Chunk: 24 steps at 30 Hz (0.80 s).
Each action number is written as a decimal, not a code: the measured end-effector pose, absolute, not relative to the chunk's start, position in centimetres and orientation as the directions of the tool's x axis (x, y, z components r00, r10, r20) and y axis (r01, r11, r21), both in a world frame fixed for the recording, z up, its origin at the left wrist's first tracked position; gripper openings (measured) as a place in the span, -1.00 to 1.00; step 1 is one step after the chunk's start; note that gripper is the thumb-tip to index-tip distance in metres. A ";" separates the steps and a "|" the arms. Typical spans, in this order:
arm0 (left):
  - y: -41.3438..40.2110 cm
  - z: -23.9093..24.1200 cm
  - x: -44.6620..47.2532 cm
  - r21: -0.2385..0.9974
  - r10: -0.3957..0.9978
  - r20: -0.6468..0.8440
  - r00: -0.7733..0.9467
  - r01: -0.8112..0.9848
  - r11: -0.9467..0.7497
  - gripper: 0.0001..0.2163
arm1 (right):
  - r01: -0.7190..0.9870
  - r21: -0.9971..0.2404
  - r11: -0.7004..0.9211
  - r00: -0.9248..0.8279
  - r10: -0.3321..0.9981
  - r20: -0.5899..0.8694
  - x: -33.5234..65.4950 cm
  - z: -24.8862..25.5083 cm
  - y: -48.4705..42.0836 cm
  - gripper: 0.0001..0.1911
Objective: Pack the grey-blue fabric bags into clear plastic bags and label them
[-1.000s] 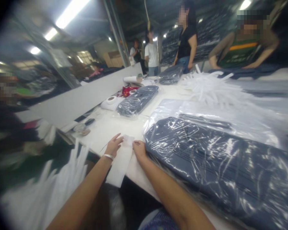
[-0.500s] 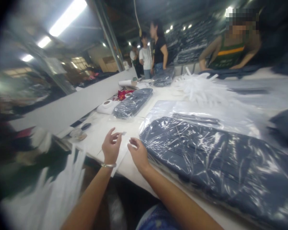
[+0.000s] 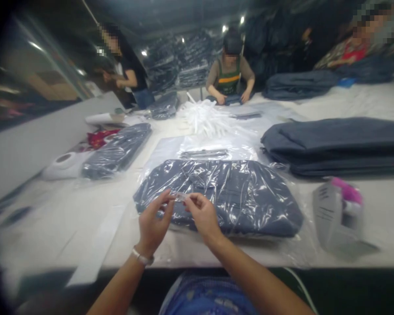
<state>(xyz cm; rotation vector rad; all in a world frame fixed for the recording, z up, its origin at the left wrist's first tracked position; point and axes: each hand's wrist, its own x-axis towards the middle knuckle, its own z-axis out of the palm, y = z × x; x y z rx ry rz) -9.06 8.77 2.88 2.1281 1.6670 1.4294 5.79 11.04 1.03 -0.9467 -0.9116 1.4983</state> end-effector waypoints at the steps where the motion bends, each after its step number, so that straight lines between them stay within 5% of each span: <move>1: 9.5 3.4 -8.4 0.652 0.841 0.538 -0.058 0.662 -0.371 -0.63 | -0.329 -0.938 -0.108 -0.084 0.993 -0.085 7.2 1.2 11.4 -0.68; 7: 14.4 5.7 -5.2 0.912 0.984 0.151 0.096 0.370 -0.176 -0.54 | -0.114 -0.989 -0.094 -0.096 0.992 -0.083 13.0 2.7 14.7 -0.69; 24: 22.8 5.1 -3.3 0.907 0.970 -0.083 0.228 0.420 -0.021 -0.47 | 0.329 -0.944 0.008 -0.176 0.983 -0.053 16.8 2.1 22.6 -0.82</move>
